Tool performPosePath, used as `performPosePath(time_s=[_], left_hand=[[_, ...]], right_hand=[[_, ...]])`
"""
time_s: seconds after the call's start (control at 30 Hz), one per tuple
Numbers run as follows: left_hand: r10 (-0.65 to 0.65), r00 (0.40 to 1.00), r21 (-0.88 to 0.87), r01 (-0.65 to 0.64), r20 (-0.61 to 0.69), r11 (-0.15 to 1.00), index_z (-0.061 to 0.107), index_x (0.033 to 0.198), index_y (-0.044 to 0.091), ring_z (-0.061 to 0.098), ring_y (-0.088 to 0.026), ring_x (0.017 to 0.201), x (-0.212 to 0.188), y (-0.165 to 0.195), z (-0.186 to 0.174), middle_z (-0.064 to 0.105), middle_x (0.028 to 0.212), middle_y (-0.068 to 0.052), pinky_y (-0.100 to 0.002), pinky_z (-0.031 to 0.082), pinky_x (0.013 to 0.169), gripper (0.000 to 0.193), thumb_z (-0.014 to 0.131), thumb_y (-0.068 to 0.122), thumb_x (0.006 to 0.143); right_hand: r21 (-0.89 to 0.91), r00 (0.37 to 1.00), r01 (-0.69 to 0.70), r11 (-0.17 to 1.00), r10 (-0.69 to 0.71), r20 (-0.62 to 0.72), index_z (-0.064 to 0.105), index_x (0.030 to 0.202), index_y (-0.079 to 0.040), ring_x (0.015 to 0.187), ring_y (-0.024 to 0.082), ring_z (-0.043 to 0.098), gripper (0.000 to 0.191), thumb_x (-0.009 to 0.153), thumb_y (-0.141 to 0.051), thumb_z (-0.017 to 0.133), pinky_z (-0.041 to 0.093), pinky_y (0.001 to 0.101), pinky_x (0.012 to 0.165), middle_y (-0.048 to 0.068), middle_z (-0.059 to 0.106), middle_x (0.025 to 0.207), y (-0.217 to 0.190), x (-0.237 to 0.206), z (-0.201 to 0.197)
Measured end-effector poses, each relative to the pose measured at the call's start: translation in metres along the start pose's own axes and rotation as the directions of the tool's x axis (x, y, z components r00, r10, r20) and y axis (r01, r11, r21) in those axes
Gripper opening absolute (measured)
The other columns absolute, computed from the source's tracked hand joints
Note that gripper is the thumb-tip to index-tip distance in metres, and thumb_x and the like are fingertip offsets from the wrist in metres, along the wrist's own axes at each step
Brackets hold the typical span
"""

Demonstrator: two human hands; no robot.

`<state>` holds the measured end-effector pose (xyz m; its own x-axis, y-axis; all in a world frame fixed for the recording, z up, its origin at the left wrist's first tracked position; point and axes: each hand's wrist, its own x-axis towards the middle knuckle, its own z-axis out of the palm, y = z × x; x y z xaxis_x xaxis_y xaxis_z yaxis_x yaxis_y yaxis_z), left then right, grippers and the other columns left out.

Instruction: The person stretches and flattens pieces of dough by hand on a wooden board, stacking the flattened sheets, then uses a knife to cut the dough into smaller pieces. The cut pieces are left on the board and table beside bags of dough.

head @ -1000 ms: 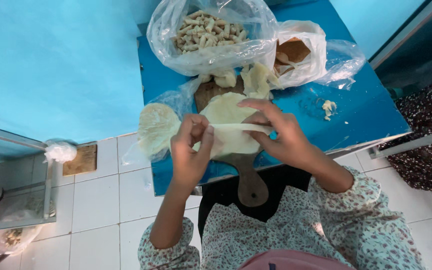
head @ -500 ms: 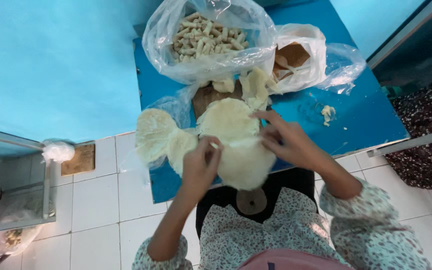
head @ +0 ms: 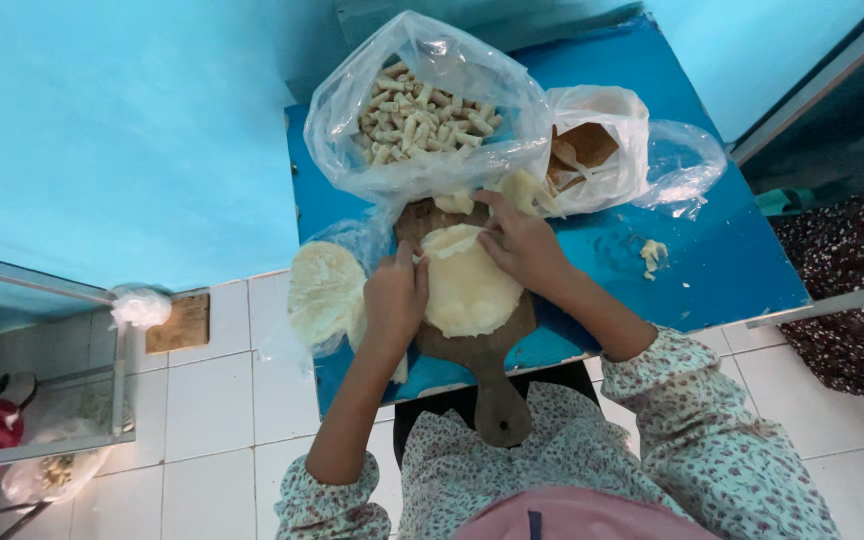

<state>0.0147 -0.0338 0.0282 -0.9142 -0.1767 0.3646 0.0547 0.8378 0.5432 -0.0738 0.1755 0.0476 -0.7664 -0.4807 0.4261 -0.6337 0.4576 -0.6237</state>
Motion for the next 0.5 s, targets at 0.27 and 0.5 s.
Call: performPosePath(time_s=[0.27, 0.5], left_hand=[[0.175, 0.974, 0.036, -0.171, -0.145, 0.985, 0.061, 0.106, 0.003, 0.062, -0.042, 0.091, 0.006, 0.025, -0.008, 0.064, 0.098, -0.02, -0.051, 0.051, 0.075, 0.018, 0.068, 0.012, 0.092], [0.324, 0.938, -0.126, -0.339, -0.124, 0.932, 0.064, 0.101, 0.002, 0.061, -0.039, 0.097, -0.004, 0.049, -0.031, 0.063, 0.099, -0.017, -0.048, 0.05, 0.081, 0.016, 0.066, -0.002, 0.086]], right_hand=[[-0.086, 0.982, 0.125, 0.988, -0.136, -0.132, 0.054, 0.139, -0.007, 0.091, 0.033, 0.069, 0.048, 0.094, -0.01, 0.072, 0.055, 0.0442, 0.077, 0.013, 0.069, 0.098, 0.017, -0.005, -0.016], [0.341, 0.954, 0.159, 0.927, -0.233, 0.189, 0.06, 0.13, -0.009, 0.087, 0.024, 0.07, 0.052, 0.083, -0.015, 0.081, 0.056, 0.0374, 0.079, 0.006, 0.07, 0.097, -0.002, -0.025, -0.049]])
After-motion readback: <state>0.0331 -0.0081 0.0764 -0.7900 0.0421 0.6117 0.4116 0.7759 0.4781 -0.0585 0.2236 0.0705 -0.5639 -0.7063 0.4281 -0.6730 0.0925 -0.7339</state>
